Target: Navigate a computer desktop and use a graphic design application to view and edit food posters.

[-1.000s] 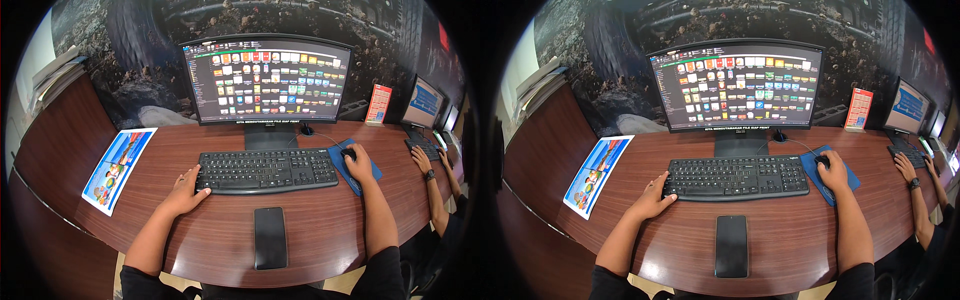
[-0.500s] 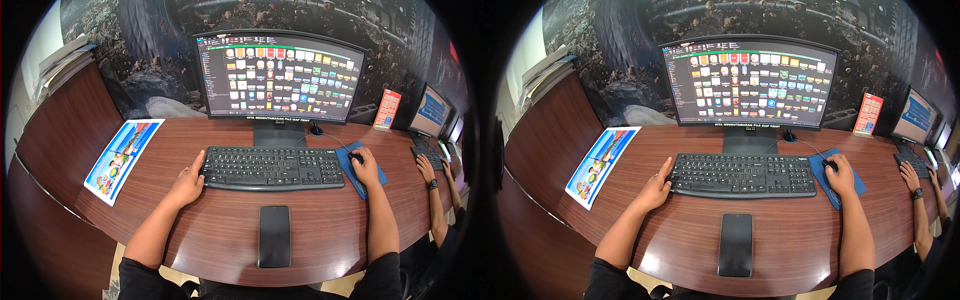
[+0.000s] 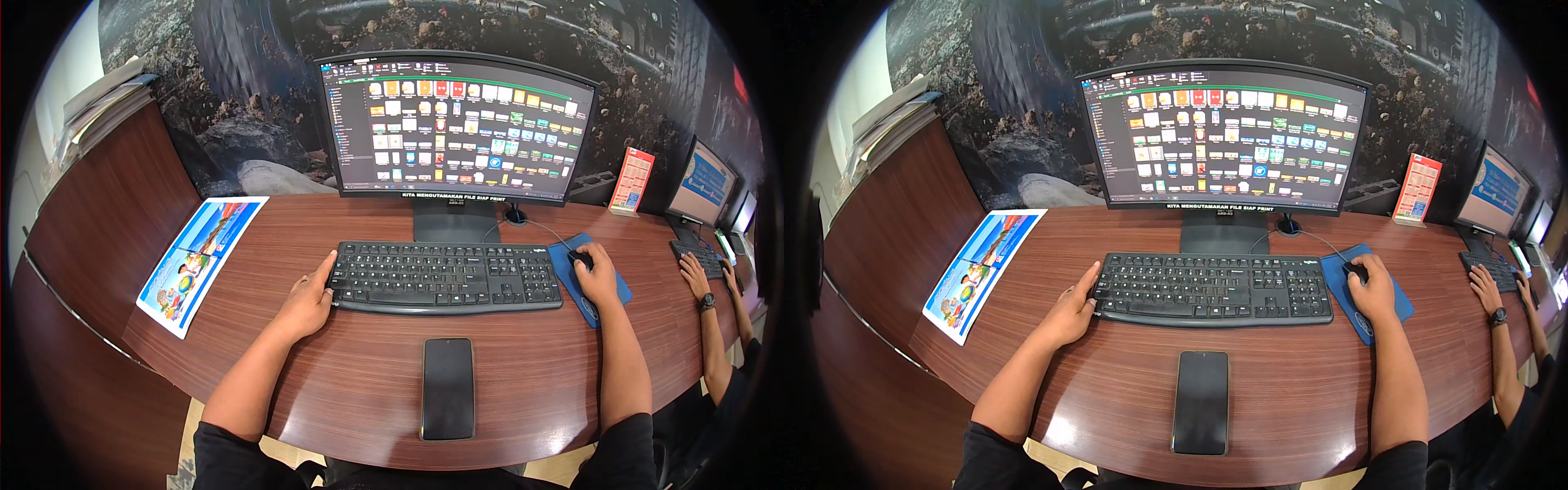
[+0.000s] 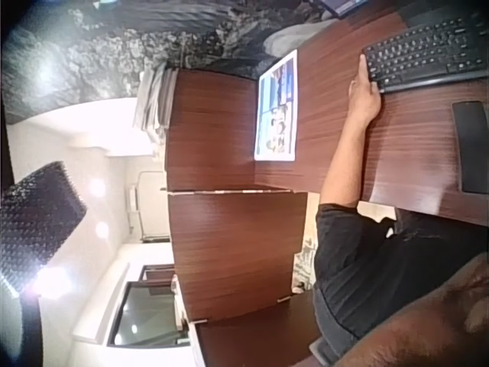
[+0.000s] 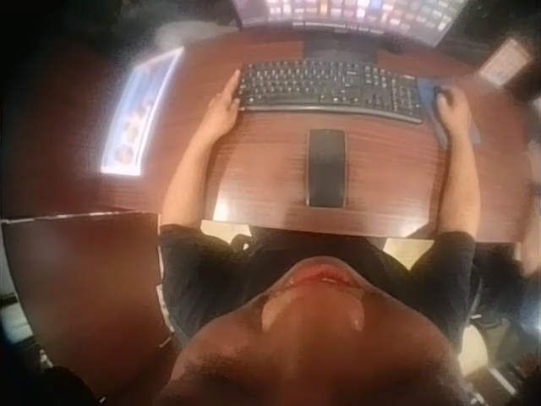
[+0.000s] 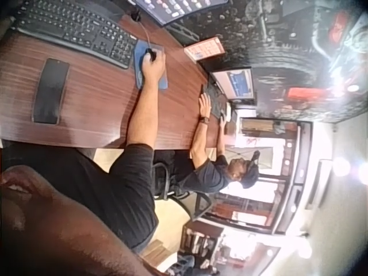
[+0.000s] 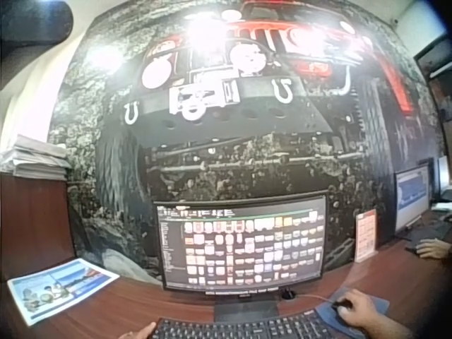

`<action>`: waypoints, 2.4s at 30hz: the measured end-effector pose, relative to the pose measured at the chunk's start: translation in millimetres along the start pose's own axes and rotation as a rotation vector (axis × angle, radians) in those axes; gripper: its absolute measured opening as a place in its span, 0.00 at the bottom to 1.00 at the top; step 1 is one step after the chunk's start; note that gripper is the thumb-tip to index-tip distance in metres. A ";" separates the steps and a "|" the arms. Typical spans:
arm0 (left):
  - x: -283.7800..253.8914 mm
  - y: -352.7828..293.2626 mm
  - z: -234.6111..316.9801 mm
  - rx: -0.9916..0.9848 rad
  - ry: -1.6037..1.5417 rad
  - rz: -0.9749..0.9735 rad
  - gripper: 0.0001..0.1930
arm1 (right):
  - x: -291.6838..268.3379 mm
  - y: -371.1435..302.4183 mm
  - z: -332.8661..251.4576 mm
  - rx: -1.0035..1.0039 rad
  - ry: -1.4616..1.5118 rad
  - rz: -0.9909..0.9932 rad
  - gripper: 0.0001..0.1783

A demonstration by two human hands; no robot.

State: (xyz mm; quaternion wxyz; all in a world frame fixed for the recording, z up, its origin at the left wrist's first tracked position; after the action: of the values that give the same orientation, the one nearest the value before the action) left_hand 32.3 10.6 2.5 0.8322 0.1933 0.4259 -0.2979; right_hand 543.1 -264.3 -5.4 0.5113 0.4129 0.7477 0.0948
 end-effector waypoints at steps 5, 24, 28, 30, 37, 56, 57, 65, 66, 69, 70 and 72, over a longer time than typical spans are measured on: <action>2.3 -1.0 -4.7 0.028 -0.003 0.014 0.37 | 0.4 0.8 4.4 0.035 -0.028 0.051 0.14; -2.3 -3.1 7.7 0.071 -0.026 0.028 0.36 | 4.8 2.8 11.6 0.029 -0.017 0.017 0.12; -3.4 -3.9 9.1 0.063 -0.008 0.026 0.36 | 5.9 3.2 9.9 0.027 -0.020 0.021 0.12; -3.3 -4.1 8.7 0.066 -0.015 0.028 0.35 | 5.8 3.4 10.8 0.025 -0.018 0.017 0.12; -2.9 -4.3 10.7 0.051 0.021 0.032 0.33 | 4.4 3.4 10.5 0.038 -0.019 -0.002 0.13; -4.1 -3.8 3.6 0.069 0.024 0.031 0.34 | 4.5 3.5 7.4 0.033 -0.035 0.036 0.15; -4.4 -3.8 4.5 0.055 0.020 0.023 0.34 | 4.4 3.6 9.5 0.053 -0.043 0.055 0.16; -4.7 -4.8 6.9 0.046 0.051 0.024 0.34 | 2.8 1.8 8.2 0.122 -0.095 0.051 0.15; -4.4 -4.5 6.8 0.028 0.047 0.015 0.34 | 2.6 1.9 8.5 0.123 -0.104 0.044 0.14; -3.9 -3.5 5.0 0.034 0.053 0.017 0.34 | 4.6 2.3 15.6 0.110 -0.112 0.070 0.14; -4.0 -3.5 4.8 0.035 0.053 0.019 0.34 | 4.6 2.6 17.1 0.097 -0.112 0.101 0.14; -3.6 -3.4 3.8 0.044 0.073 0.022 0.34 | 4.2 3.3 14.9 0.112 -0.110 0.107 0.13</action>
State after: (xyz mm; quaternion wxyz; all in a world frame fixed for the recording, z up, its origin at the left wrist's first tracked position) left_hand 30.7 7.0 7.4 0.8149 0.2270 0.4472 -0.2907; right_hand 556.8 -263.4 -13.3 0.5220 0.4848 0.6994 0.0574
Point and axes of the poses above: each hand's wrist, its own y-axis towards the middle knuckle, its own x-axis out of the palm, z = x × y, the point moved 2 cm from there along y, towards the middle knuckle, and after that the axes turned 2 degrees about -y, right-handed, at the moved point
